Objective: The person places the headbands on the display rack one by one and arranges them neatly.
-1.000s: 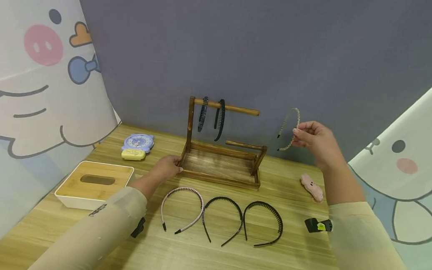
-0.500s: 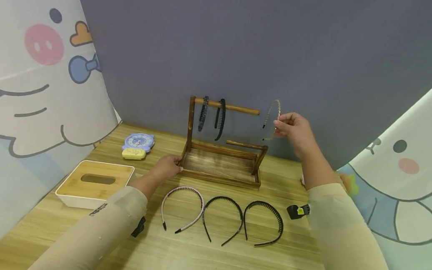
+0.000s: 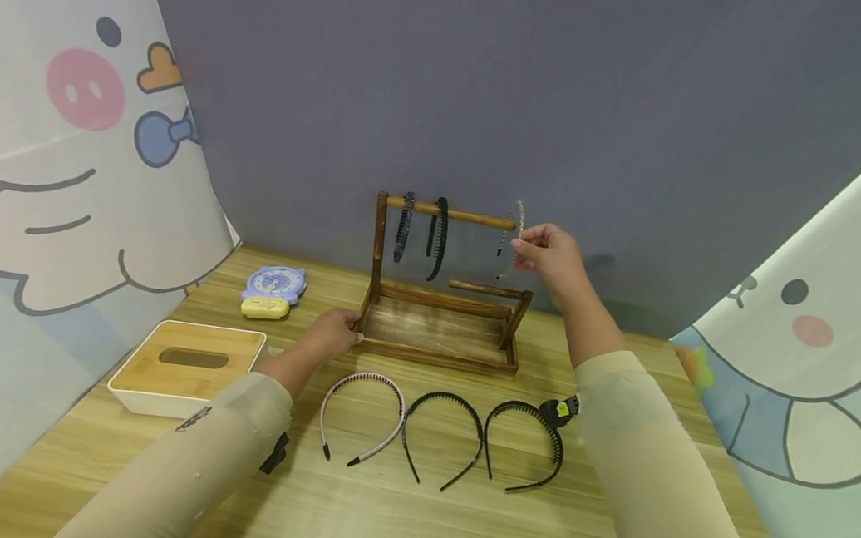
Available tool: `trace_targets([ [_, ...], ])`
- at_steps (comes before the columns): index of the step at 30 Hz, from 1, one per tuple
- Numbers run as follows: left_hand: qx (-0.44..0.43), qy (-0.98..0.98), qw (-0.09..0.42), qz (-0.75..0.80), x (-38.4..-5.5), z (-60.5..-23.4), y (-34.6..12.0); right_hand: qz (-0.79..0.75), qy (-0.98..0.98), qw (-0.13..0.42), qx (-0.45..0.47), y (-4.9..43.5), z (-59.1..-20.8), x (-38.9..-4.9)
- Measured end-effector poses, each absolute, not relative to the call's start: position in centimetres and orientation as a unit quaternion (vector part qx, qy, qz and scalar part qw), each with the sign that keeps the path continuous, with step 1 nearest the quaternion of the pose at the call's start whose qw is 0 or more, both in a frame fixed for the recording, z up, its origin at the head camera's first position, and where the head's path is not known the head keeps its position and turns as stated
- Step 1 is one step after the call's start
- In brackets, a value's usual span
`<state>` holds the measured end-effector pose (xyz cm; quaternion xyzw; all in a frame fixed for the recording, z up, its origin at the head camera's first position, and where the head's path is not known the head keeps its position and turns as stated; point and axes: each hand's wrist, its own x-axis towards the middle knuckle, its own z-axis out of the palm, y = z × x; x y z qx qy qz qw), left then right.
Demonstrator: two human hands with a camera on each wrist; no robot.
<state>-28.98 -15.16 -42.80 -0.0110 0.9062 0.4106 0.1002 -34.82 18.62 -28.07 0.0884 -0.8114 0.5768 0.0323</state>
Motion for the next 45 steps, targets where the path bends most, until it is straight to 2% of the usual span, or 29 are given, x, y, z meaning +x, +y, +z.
trace_targets([
  [16, -0.012, 0.904, 0.101, 0.415, -28.9, -42.8, -15.2, 0.588, -0.801, 0.014, 0.112, 14.1, -29.0, -35.2],
  [25, -0.004, 0.903, 0.094, 0.42, -29.2, -43.1, -15.3, 0.574, -0.814, -0.015, 0.092, 12.5, -29.6, -35.8],
  [45, -0.004, 0.905, 0.092, 0.415, -29.0, -43.0, -15.2, 0.571, -0.815, -0.031, 0.092, 12.3, -30.4, -36.0],
])
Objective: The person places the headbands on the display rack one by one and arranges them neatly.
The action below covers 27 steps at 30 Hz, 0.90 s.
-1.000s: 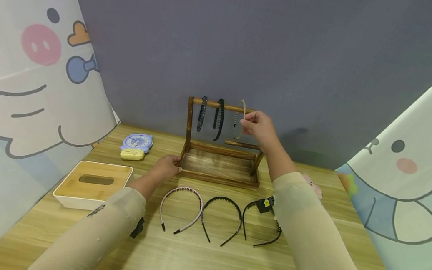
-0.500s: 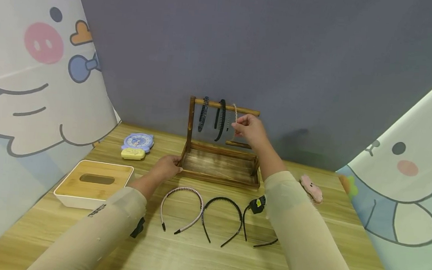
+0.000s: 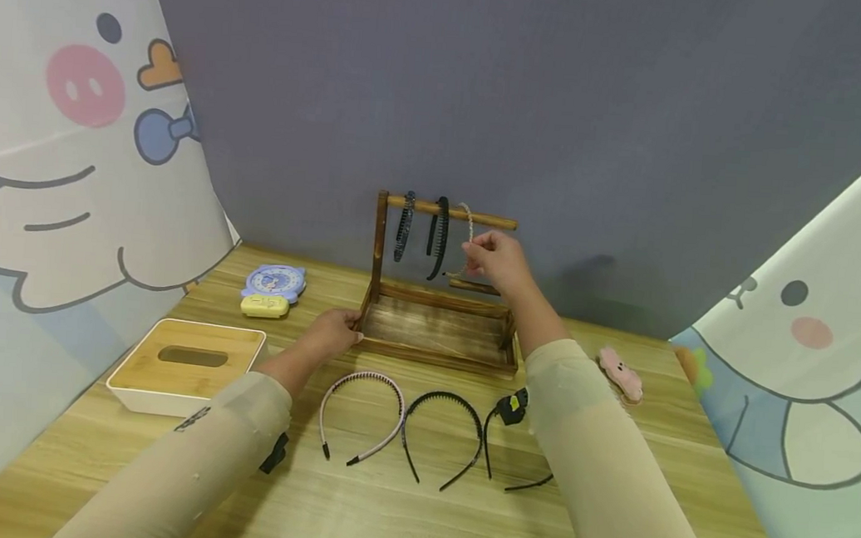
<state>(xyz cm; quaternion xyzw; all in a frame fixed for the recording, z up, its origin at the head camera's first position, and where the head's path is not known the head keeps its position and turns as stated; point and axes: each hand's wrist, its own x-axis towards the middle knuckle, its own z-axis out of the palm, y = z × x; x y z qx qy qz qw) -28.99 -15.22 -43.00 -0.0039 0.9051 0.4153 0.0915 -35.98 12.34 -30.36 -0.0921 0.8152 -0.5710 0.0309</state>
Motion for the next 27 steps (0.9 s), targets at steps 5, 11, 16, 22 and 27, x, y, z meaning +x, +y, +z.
trace_targets([
  [5, -0.004, 0.904, 0.095, 0.416, -29.0, -43.0, -15.3, -0.586, 0.805, 0.033, -0.084, 12.5, -30.4, -36.1],
  [11, -0.008, 0.899, 0.098, 0.427, -29.1, -43.1, -15.3, -0.589, 0.804, 0.021, -0.081, 12.5, -30.4, -36.1],
  [16, -0.004, 0.901, 0.093, 0.424, -29.1, -43.1, -15.4, -0.585, 0.806, 0.022, -0.081, 12.5, -30.3, -36.1],
  [22, -0.001, 0.903, 0.091, 0.42, -29.1, -43.1, -15.3, -0.565, 0.821, 0.027, -0.08, 12.9, -30.2, -35.8],
  [27, -0.004, 0.903, 0.095, 0.418, -29.1, -43.0, -15.3, -0.55, 0.832, 0.017, -0.074, 13.7, -29.8, -35.1],
])
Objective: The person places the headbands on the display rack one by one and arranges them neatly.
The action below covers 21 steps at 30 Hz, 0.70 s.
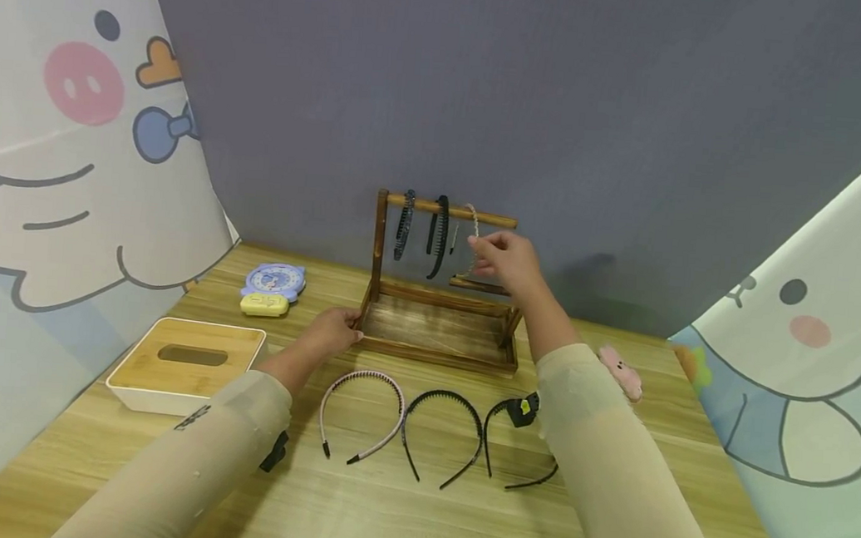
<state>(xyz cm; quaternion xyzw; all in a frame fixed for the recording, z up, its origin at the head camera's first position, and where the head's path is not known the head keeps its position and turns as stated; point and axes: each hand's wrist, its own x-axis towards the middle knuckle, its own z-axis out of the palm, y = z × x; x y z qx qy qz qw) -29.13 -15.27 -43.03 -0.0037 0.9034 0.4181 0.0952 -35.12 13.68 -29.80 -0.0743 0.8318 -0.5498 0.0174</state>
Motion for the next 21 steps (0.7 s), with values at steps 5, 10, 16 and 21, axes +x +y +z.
trace_targets([
  [5, -0.005, 0.902, 0.096, 0.42, -29.0, -43.0, -15.3, -0.537, 0.84, -0.014, -0.077, 15.4, -29.7, -34.4],
  [10, -0.005, 0.904, 0.095, 0.417, -28.9, -42.9, -15.3, -0.524, 0.847, -0.036, -0.081, 17.6, -29.6, -33.2],
  [16, -0.005, 0.904, 0.093, 0.417, -29.0, -43.2, -15.3, -0.5, 0.862, -0.045, -0.078, 20.7, -29.8, -31.5],
  [21, 0.002, 0.907, 0.086, 0.412, -29.2, -43.3, -15.3, -0.449, 0.89, -0.038, -0.066, 23.2, -30.4, -29.8],
])
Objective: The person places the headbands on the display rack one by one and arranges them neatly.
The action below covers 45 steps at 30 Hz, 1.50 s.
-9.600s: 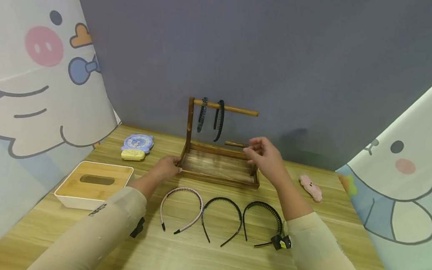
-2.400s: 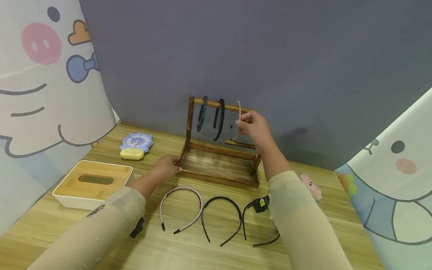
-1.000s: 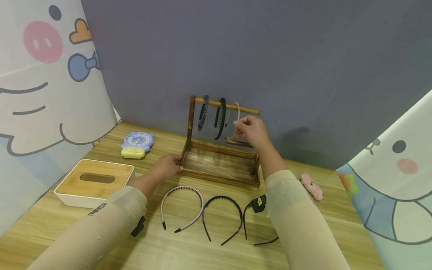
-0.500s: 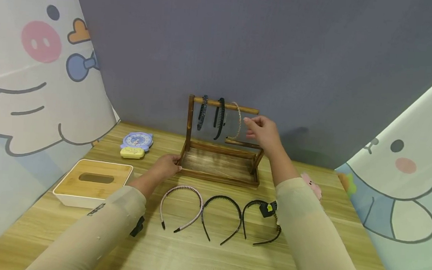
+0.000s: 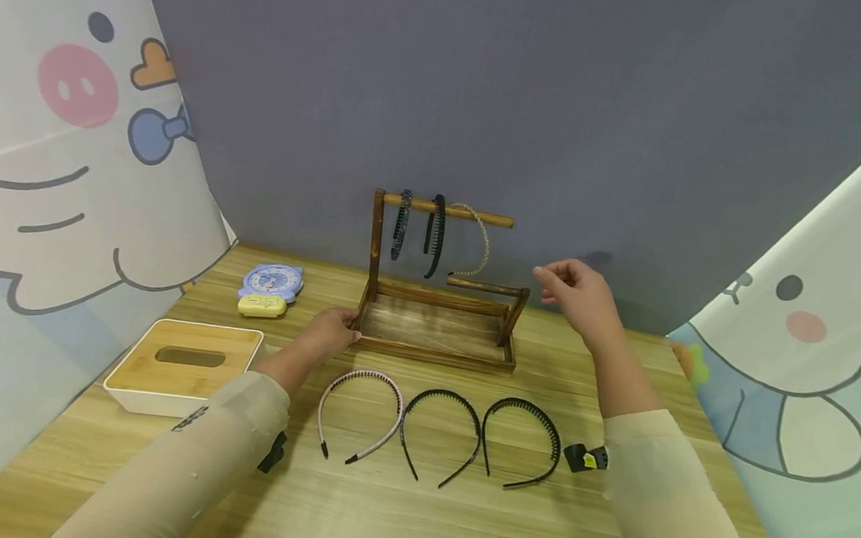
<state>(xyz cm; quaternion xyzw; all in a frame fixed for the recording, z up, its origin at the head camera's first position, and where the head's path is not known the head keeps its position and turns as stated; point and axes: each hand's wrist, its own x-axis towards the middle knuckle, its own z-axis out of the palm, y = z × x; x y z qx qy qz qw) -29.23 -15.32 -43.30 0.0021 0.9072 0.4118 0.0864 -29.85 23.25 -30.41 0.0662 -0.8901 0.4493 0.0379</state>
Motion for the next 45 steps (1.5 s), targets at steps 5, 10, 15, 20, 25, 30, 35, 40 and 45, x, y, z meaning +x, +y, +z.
trace_targets([
  [5, 0.005, 0.911, 0.082, 0.405, -29.4, -43.4, -15.4, 0.408, -0.91, 0.023, 0.069, 25.6, -31.3, -28.2],
  [10, 0.009, 0.912, 0.08, 0.401, -29.5, -43.4, -15.4, 0.376, -0.924, -0.004, 0.07, 27.6, -32.2, -26.6],
  [15, 0.008, 0.913, 0.078, 0.399, -29.4, -43.2, -15.4, 0.335, -0.939, -0.022, 0.074, 29.3, -33.2, -25.4],
  [20, 0.008, 0.914, 0.077, 0.397, -29.3, -43.2, -15.3, 0.317, -0.945, -0.045, 0.074, 30.2, -34.3, -24.4],
  [25, 0.011, 0.916, 0.075, 0.394, -29.3, -43.2, -15.3, 0.336, -0.933, -0.099, 0.083, 30.4, -36.1, -23.9],
  [30, 0.01, 0.916, 0.074, 0.393, -29.4, -43.3, -15.4, 0.354, -0.916, -0.164, 0.088, 30.2, -38.2, -23.8],
  [35, 0.011, 0.917, 0.076, 0.391, -29.4, -43.4, -15.4, 0.339, -0.914, -0.207, 0.084, 29.9, -39.7, -23.6],
  [40, 0.011, 0.917, 0.071, 0.392, -29.4, -43.4, -15.4, 0.304, -0.919, -0.231, 0.102, 29.7, -40.5, -23.5],
  [45, 0.009, 0.913, 0.073, 0.401, -29.3, -43.3, -15.3, 0.293, -0.914, -0.254, 0.119, 29.5, -40.8, -23.4],
])
